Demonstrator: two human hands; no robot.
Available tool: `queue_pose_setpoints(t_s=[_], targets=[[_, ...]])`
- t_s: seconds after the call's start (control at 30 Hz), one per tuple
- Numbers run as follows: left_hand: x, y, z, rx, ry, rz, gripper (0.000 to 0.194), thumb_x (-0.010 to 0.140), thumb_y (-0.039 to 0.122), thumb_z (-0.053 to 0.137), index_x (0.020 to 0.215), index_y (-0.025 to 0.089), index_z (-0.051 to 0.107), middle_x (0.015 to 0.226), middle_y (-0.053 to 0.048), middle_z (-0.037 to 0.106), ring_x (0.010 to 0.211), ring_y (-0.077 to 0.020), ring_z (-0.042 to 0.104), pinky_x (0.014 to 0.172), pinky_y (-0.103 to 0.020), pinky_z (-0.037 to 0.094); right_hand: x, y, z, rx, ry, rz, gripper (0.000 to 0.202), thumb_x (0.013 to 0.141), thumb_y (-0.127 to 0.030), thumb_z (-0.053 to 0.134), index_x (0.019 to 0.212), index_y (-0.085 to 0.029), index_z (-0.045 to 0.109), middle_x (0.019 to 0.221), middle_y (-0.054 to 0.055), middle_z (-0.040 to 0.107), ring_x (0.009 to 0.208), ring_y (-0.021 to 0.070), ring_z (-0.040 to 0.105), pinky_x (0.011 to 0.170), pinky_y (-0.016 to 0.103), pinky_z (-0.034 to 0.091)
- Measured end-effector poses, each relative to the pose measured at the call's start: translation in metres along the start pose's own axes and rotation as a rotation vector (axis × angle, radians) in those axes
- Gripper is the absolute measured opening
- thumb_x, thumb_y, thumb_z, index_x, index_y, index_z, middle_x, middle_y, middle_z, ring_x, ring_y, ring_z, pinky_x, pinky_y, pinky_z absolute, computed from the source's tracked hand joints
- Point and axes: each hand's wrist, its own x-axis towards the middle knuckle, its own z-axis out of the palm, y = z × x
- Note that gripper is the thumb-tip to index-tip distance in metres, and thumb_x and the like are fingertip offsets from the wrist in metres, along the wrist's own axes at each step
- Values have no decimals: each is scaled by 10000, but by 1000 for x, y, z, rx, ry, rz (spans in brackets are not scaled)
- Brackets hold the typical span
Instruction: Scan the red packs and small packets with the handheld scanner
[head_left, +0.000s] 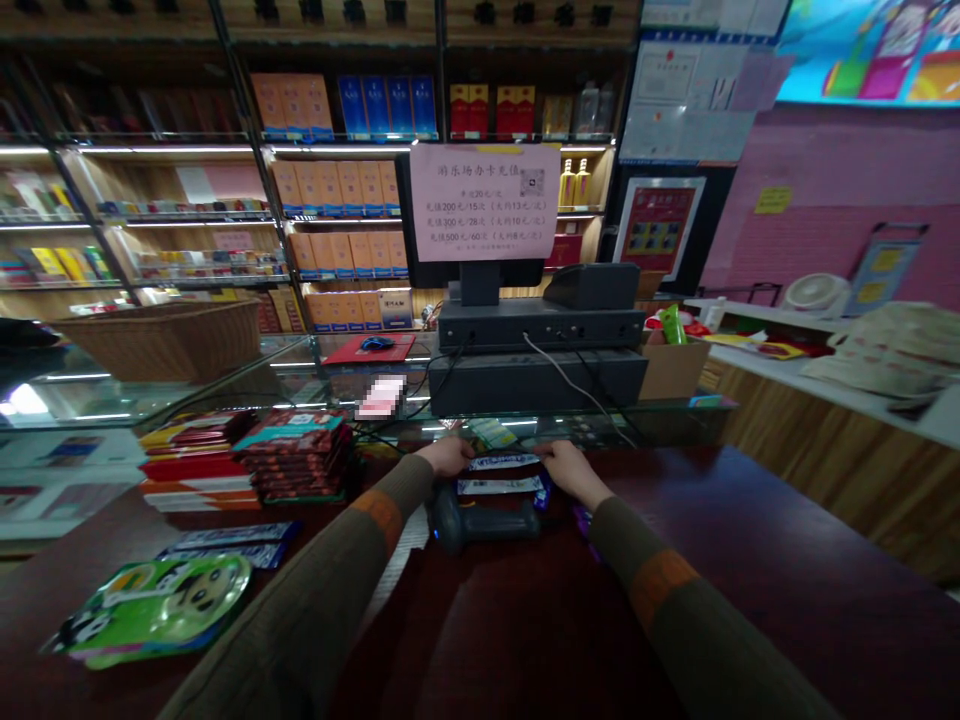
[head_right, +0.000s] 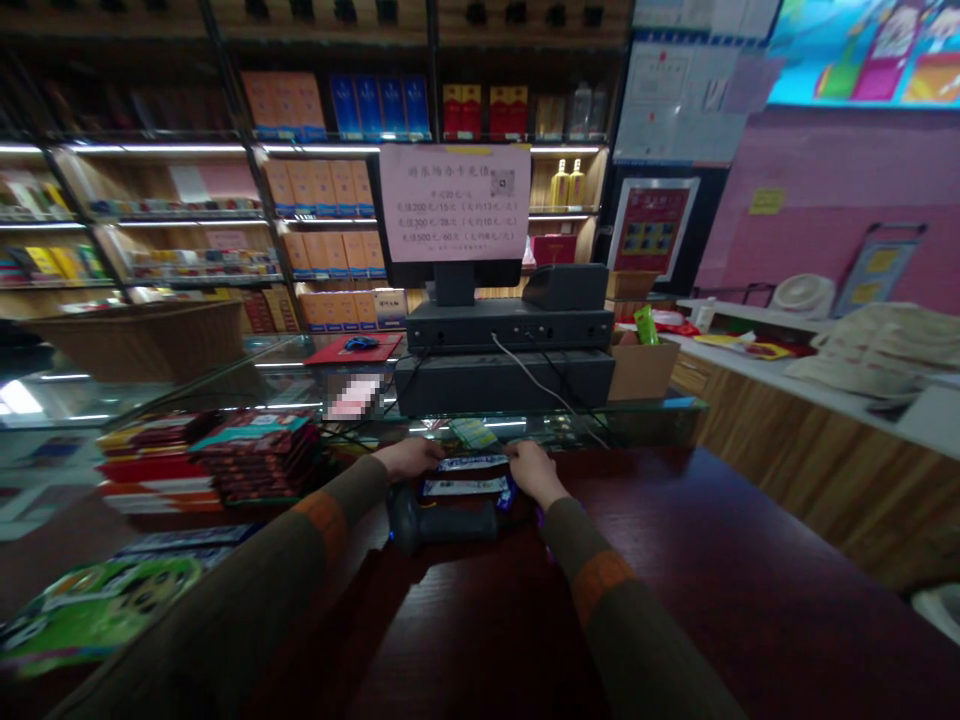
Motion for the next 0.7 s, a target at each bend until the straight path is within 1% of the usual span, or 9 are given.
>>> queue_pose_setpoints(t_s=[0.07,0.13,0.23,0.43,0.53,0.6,0.7], targets=[[1,-2,1,-7,5,-1,194,708,167,679,868,233,768,897,2,763,909,-187,683,847,-227,498,1,2,0,42,11,-48,416,859,-117,513,1189,-206,750,1254,80,722,1200,234,650,1022,314,461],[2,-3,1,-12,20,-9,214,667,154,708,859,229,768,868,5,754,908,-189,680,848,-222,496,1,3,0,65,30,-82,410,826,-96,549,1167,-183,760,1215,77,740,1172,222,668,1011,278,469],[4,-4,1,-22,54,-41,271,614,136,743,873,215,767,838,-2,740,905,-197,684,830,-218,504,0,4,1,112,69,-93,384,790,-101,600,1123,-178,776,1169,72,758,1132,227,689,998,283,485],[4,-8,1,-61,104,-116,301,553,112,783,836,208,760,842,-4,733,883,-188,694,765,-198,522,-4,5,6,226,151,-147,333,769,-141,624,1051,-188,795,1063,66,786,1009,231,722,933,314,518],[2,-13,1,-113,110,-168,363,573,126,788,925,207,755,810,7,724,776,-160,689,655,-195,524,-6,2,8,260,196,-170,329,762,-185,628,1044,-190,796,1012,72,789,954,235,720,890,321,527],[0,-16,0,-160,106,-190,392,606,138,778,995,182,744,778,3,714,695,-147,673,587,-200,513,-6,-2,9,278,226,-189,328,755,-207,632,1038,-184,796,1003,77,782,931,233,712,877,324,527],[-6,-23,-5,-225,117,-186,392,633,133,765,1024,149,738,761,-5,705,653,-131,652,564,-199,501,-8,-10,11,299,261,-217,321,752,-224,639,1025,-167,796,1009,93,765,898,222,695,863,322,521]])
